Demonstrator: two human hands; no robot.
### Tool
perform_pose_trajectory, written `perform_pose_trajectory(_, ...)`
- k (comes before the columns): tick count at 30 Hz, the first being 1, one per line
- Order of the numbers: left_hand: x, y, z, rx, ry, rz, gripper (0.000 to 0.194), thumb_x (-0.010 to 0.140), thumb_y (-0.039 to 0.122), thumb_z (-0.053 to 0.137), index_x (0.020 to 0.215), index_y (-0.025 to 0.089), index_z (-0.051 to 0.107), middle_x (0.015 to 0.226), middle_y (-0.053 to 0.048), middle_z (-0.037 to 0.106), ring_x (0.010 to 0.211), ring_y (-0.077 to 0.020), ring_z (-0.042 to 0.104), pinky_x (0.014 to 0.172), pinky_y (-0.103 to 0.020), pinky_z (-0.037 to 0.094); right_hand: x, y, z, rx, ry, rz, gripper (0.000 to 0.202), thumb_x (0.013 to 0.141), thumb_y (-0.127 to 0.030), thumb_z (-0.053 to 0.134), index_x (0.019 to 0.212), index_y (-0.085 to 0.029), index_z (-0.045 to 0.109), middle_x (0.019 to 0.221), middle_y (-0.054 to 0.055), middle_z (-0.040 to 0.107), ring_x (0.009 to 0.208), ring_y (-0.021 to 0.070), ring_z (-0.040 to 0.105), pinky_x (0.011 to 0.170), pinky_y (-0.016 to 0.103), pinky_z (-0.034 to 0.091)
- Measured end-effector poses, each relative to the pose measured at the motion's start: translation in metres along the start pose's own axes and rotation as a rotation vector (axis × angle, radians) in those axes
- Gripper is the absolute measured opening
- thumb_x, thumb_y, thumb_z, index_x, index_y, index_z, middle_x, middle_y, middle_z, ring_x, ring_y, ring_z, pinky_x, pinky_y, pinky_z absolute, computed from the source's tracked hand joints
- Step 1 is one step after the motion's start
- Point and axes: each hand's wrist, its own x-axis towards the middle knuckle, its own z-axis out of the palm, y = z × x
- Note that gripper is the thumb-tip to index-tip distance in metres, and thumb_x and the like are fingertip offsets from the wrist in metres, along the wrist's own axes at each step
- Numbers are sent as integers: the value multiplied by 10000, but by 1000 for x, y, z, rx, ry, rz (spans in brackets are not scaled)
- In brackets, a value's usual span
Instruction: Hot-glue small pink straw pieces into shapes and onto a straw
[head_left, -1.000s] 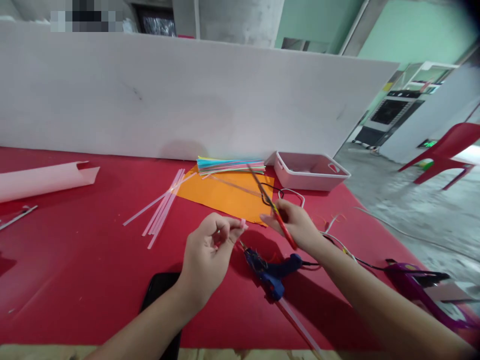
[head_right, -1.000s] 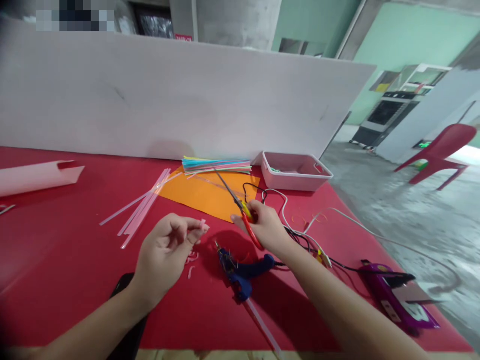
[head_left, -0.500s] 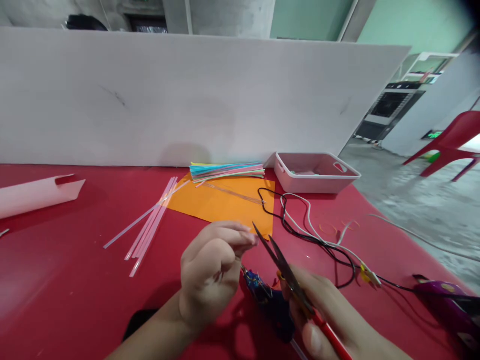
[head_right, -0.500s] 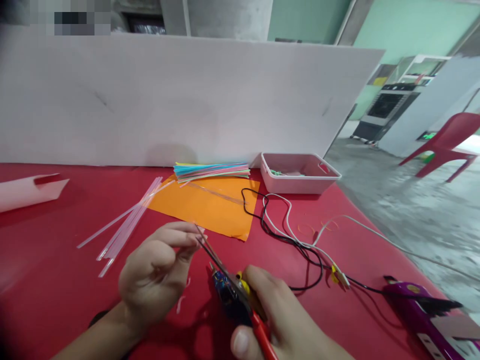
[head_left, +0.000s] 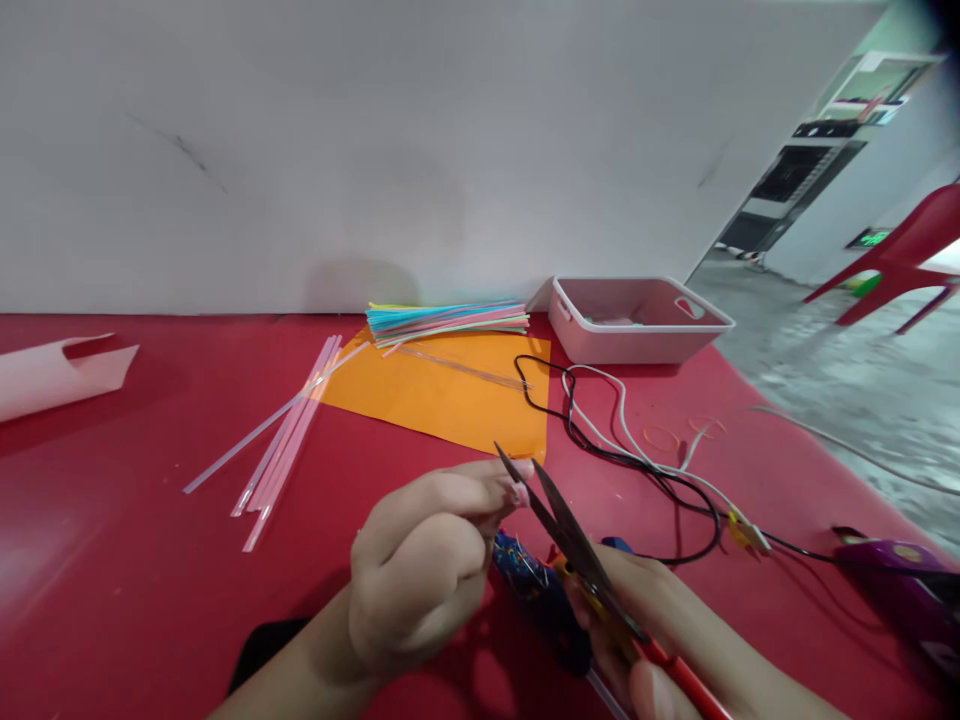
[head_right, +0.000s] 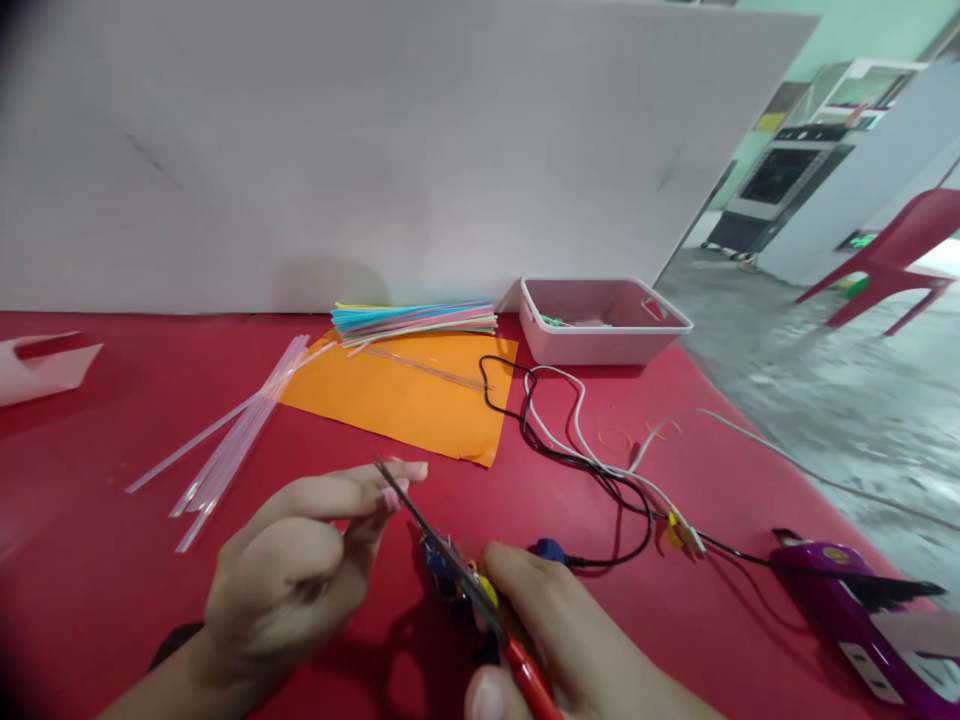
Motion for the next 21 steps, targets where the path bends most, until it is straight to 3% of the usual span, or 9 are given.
perform_pose_trajectory(3,-4,-6,-3,-63,-64,-46,419,787,-93,630,1074,208,675,1097,-67,784,1101,-234,752,1008,-319,624,1,-6,-6,-22,-31,12,750,850,-795,460,1243,-184,645,983,116,711,819,239,658,747,333,600)
perform_pose_trajectory(5,-5,-7,-4,-88,-65,-65,487,793,-98,619,1171,204,673,1114,-64,789,1091,-221,753,1016,-298,613,1,-10,-8,-40,-27,17,724,846,-781,489,1221,-186,659,961,109,708,813,237,658,735,332,599)
perform_pose_trajectory(11,1,-4,-10,-60,-83,-41,514,823,-115,596,1173,241,718,1143,-33,789,1085,-203,755,1029,-294,603,4,-23,-10,-111,32,-9,638,867,-745,496,1135,-204,700,887,96,693,790,231,642,712,331,591)
perform_pose_trajectory(16,6,-2,-14,-13,-116,-75,424,845,-34,662,1147,252,747,1088,-47,806,1019,-239,777,976,-354,645,14,-28,-13,-165,-16,-26,625,847,-786,444,931,-227,710,753,72,652,672,210,586,612,325,555)
perform_pose_trajectory(21,12,3,-11,-64,-118,-89,465,832,-116,601,1103,240,727,1081,-19,802,1025,-189,773,978,-265,628,19,-25,-14,-159,-3,-59,660,788,-856,431,820,-248,687,669,59,613,588,209,533,538,334,492)
